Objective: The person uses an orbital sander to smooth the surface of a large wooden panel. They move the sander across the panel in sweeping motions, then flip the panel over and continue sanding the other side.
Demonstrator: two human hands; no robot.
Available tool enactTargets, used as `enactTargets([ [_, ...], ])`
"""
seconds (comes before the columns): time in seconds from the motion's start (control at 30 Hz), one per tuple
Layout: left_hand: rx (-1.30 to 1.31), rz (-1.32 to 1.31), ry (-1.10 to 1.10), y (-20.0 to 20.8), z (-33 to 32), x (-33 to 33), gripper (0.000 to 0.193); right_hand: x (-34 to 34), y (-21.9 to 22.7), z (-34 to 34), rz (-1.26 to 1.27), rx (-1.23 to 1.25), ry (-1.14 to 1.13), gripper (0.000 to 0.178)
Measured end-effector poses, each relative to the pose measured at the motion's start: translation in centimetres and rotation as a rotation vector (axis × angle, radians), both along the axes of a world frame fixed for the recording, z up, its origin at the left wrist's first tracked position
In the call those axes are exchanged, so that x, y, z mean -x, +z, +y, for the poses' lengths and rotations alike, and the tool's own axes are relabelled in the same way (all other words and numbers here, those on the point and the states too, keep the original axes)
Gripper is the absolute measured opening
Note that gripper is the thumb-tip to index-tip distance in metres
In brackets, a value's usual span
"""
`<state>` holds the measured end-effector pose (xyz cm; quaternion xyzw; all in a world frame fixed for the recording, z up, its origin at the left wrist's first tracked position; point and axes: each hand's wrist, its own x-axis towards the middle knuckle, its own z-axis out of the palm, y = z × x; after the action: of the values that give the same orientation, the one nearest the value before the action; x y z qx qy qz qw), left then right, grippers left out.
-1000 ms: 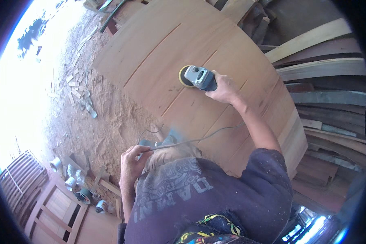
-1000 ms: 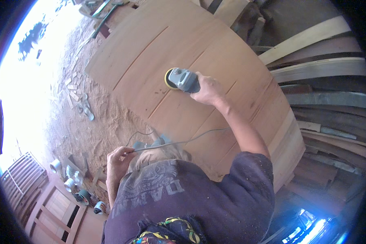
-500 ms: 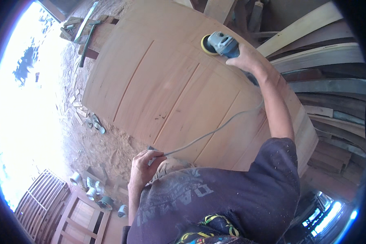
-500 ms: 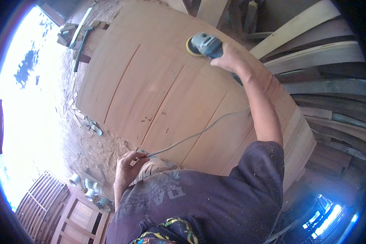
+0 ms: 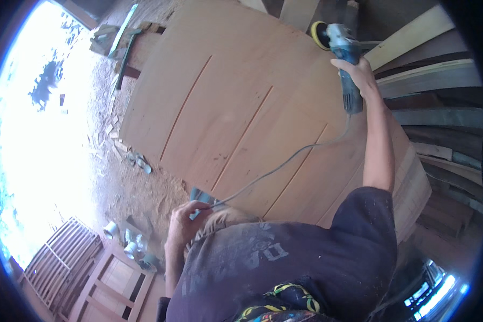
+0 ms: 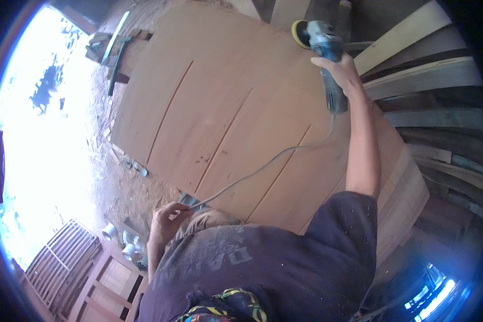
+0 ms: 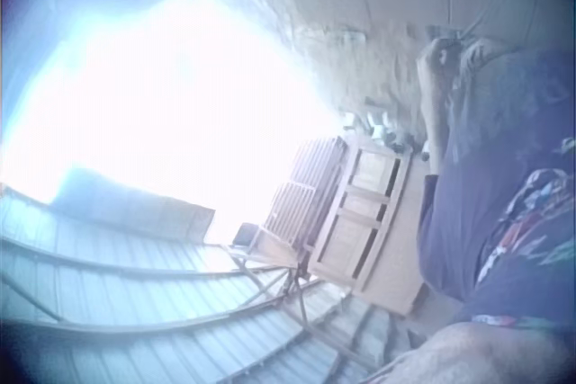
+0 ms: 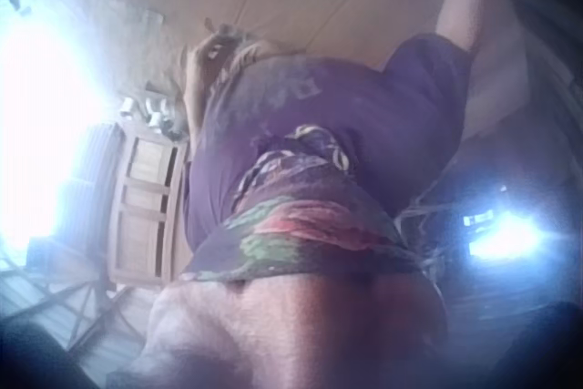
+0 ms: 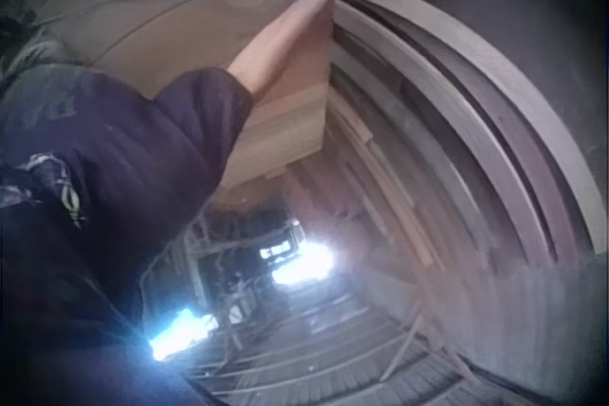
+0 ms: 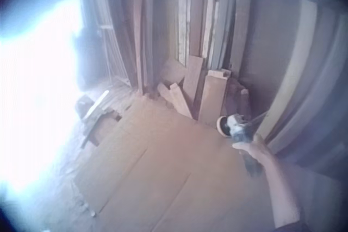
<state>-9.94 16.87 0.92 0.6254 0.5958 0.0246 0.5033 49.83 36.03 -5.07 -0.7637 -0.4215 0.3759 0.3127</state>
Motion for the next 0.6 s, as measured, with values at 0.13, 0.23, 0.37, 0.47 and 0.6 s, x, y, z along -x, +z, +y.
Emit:
enactTargets([
  [0.13, 0.149, 0.247, -0.030, -0.8, -0.7, 8.7, 0.023, 5.2, -0.2, -8.5, 0.442, -0.129, -0.275, 0.033],
  [0.23, 0.217, 0.317, -0.178, -4.3, -1.5, 15.9, 0.033, 10.6, -2.4, -15.0, 0.801, -0.145, -0.467, 0.029],
  [0.37, 0.167, 0.205, -0.338, -6.2, 2.1, 17.4, 0.041, 19.4, -5.0, -22.5, 1.166, -0.317, -0.601, 0.053],
  [0.47, 0.092, -0.100, -0.319, -7.2, 6.0, 13.8, 0.041, 26.7, -5.9, -26.6, 1.316, -0.488, -0.666, 0.057],
  [0.6, 0.166, -0.347, -0.543, -7.6, 7.4, 5.8, 0.057, 36.1, -5.7, -29.6, 1.443, -0.702, -0.716, 0.055],
])
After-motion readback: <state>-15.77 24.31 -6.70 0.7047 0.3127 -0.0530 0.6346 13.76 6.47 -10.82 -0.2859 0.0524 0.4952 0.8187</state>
